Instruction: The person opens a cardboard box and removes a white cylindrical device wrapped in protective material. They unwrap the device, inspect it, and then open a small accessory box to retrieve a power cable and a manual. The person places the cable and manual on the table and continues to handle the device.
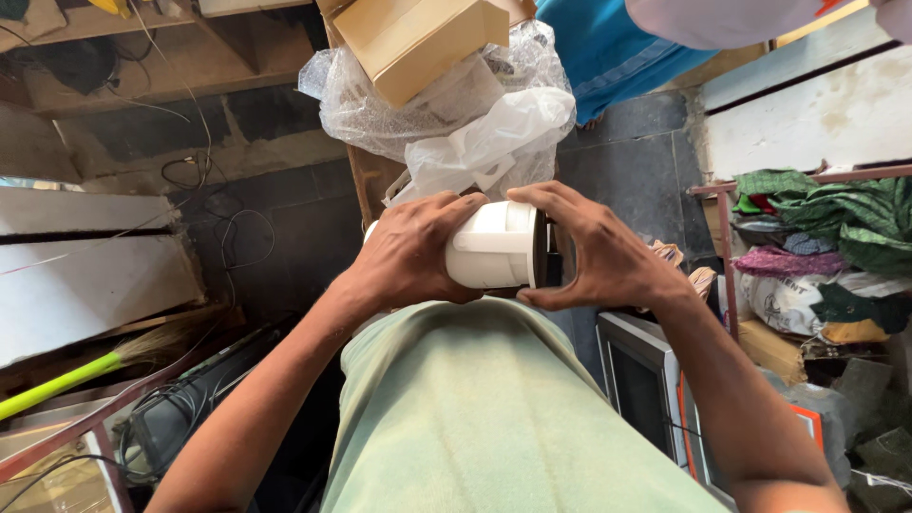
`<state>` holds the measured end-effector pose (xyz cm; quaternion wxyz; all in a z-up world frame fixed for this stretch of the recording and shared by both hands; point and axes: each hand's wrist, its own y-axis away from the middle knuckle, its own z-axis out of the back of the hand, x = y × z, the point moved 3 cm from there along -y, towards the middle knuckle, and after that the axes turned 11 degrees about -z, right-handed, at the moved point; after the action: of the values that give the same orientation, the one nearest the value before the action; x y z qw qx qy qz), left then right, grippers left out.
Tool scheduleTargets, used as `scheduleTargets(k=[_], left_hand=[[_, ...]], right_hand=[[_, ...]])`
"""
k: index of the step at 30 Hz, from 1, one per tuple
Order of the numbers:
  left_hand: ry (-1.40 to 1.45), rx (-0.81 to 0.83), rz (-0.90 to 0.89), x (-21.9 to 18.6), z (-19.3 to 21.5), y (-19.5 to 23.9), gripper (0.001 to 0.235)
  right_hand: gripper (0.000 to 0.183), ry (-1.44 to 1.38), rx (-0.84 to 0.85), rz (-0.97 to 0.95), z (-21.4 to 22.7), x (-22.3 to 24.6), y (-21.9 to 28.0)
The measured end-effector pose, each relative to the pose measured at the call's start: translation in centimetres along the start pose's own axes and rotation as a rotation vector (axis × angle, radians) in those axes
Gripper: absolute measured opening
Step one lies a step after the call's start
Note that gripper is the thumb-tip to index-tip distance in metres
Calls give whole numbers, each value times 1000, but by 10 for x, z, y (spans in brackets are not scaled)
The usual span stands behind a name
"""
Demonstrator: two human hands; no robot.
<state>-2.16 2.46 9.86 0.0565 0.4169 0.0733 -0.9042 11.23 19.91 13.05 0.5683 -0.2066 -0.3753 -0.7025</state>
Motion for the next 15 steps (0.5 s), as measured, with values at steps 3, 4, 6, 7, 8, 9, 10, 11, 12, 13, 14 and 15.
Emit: scheduleTargets(k=[3,4,6,7,8,9,10,11,12,13,14,15], left_hand=[[36,23,-37,-1,1,-3,95],[45,36,-17,-1,1,-3,95],[63,59,28,-1,2,-1,94],[79,48,32,-2,2,0,93],[92,34,35,-3,3,0,91],[105,20,39,-3,5,0,89],[145,56,65,-3,4,2,86],[186,91,90,-1,5,3,83],[226,126,117,1,6,3,80],[251,144,114,1,6,3,80],[274,163,112,2,6,3,81],[298,182,109,3,7,2,82]], right_hand=[[99,-2,32,12,3,-4,-4],[97,-8,48,3,3,-4,-5],[97,-31,65,-25,3,-5,-6],[96,-42,76,-36,3,-4,-6],[97,-81,84,-30,3,-3,-7],[97,-120,93,-25,2,-2,-7],[98,-159,107,-21,2,-2,-7],[98,-175,116,-20,1,-2,-7],[98,-191,125,-16,0,-3,-6],[98,-206,134,-13,-2,-5,-6],[99,-227,151,-57,-3,-8,-6],[99,-247,168,-102,-5,-12,-6]])
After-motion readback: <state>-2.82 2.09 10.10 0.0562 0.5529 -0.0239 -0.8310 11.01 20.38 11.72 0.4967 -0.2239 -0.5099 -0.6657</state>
